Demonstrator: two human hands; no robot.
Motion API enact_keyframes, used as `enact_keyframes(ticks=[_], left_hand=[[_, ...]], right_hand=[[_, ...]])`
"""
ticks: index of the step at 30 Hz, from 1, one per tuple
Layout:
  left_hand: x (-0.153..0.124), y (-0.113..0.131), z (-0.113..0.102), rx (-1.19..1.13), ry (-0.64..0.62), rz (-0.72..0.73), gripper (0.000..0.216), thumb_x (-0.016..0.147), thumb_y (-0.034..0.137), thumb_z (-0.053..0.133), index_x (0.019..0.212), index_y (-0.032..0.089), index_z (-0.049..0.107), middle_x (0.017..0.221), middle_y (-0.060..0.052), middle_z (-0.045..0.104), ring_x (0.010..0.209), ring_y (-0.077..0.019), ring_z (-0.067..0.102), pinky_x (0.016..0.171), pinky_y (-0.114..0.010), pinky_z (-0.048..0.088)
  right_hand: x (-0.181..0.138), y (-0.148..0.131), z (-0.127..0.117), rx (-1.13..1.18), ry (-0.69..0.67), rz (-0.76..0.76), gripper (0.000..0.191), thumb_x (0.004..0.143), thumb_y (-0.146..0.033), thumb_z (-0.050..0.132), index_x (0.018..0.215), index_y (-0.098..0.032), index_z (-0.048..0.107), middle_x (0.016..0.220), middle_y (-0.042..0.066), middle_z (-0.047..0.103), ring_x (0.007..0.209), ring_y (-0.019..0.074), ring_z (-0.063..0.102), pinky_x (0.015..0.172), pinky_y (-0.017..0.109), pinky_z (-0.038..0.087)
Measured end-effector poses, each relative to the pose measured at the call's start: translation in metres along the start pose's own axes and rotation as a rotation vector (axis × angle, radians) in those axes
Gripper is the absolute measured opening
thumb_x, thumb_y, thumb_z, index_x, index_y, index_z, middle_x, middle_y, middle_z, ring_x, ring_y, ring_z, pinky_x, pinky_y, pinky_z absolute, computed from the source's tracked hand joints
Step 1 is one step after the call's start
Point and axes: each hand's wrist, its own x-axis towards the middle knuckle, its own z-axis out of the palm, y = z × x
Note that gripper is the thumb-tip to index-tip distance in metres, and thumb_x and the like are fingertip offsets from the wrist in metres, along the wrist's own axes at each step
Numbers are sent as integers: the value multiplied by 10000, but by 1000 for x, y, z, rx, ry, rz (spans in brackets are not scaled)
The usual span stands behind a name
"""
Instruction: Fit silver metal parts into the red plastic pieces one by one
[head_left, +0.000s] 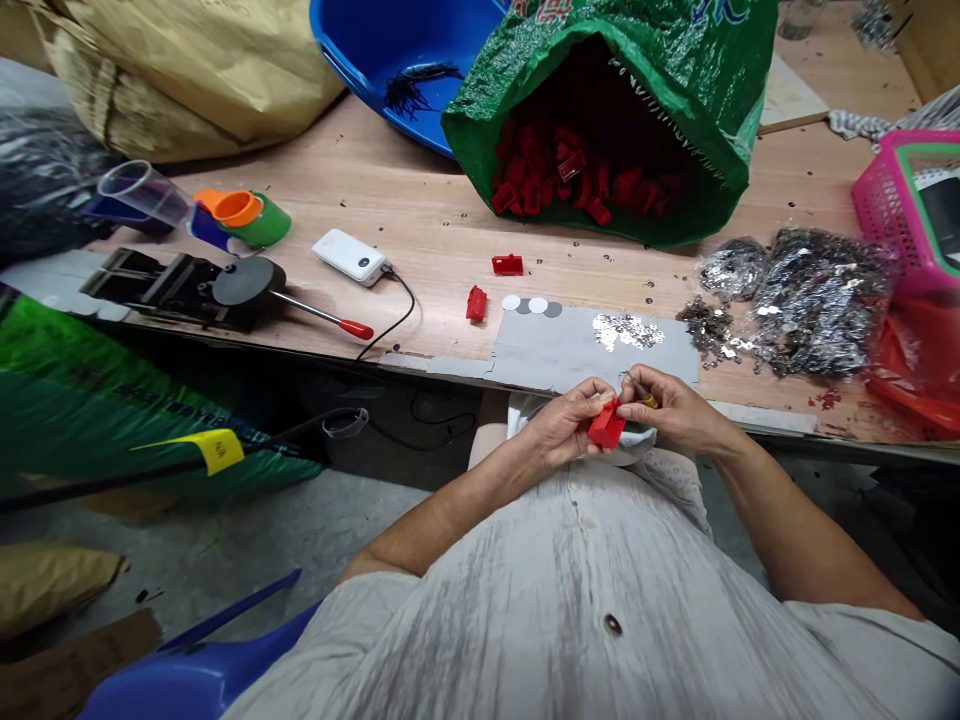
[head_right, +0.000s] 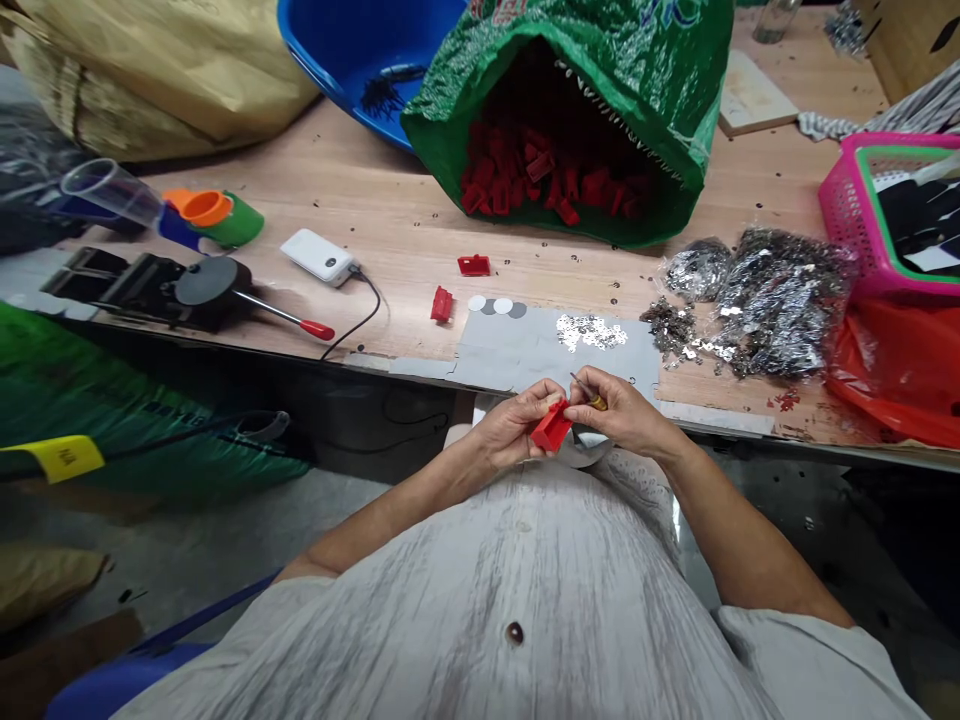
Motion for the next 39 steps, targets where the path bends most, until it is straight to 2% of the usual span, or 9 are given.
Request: enact_keyframes(ticks=[4,8,12,16,20,23,25,28,39], left_hand=[[1,2,-6,0,4,-82,387,725,359,820,867,178,508,645,44,558,406,-66,500,343,-151,362],[3,5,-5,157,64,-23,416,765,517,753,883,173,550,704,3,598,470,-114,587,373,-174,387],[-3,7,1,478,229,329,472,874,605,580,1024,170,684,950,-73,654,715,-143,656,612,-243,539],[-10,0,1,844,342,676,376,741,409,811,1065,233,737,1065,-74,653,1010,-208,627,934,-329,520],[-7,-7,-5,1212,346,964,319,810,318,763,1103,205,703,1032,-81,687,980,-201,643,910,-361,540],[-4,-7,-8,1318,297,1119,245,886,263,682,1118,187,675,1020,-78,710,976,-177,663,872,-326,558],[-4,-5,-8,1290,280,1130,225,890,256,677,1105,187,676,1010,-72,722,976,-170,675,861,-307,561],[-6,-3,-8,1209,301,1053,216,874,278,699,1070,187,694,1002,-68,730,967,-170,684,852,-295,556],[-10,-11,-13,917,365,831,251,823,368,747,992,183,725,986,-70,721,913,-177,672,818,-279,530]], right_hand=[[2,4,5,40,-48,18,351,824,-444,705,761,-213,448,731,-55,415,611,91,355,531,224,323],[2,11,3,13,16,2,311,847,-434,678,811,-219,456,740,-56,404,629,101,366,546,231,323],[3,18,-3,-72,195,-66,282,840,-408,687,825,-220,477,778,-42,474,684,115,437,611,247,376],[3,24,-3,-134,282,-80,265,851,-419,674,841,-226,493,797,-30,509,718,131,481,654,262,411],[3,30,2,-128,272,-65,265,866,-434,672,877,-232,503,815,-25,535,706,125,497,642,259,410],[3,32,6,-46,249,-27,297,846,-452,696,948,-242,513,877,-18,563,712,120,538,647,261,434],[2,33,8,-2,254,-6,336,827,-462,713,1000,-248,520,908,-9,584,752,130,568,683,274,462],[0,33,11,25,290,9,373,795,-462,742,1017,-249,532,906,-1,598,804,146,582,718,287,480],[-1,26,11,111,195,118,430,744,-478,777,999,-234,531,869,-20,579,651,101,505,599,257,418]])
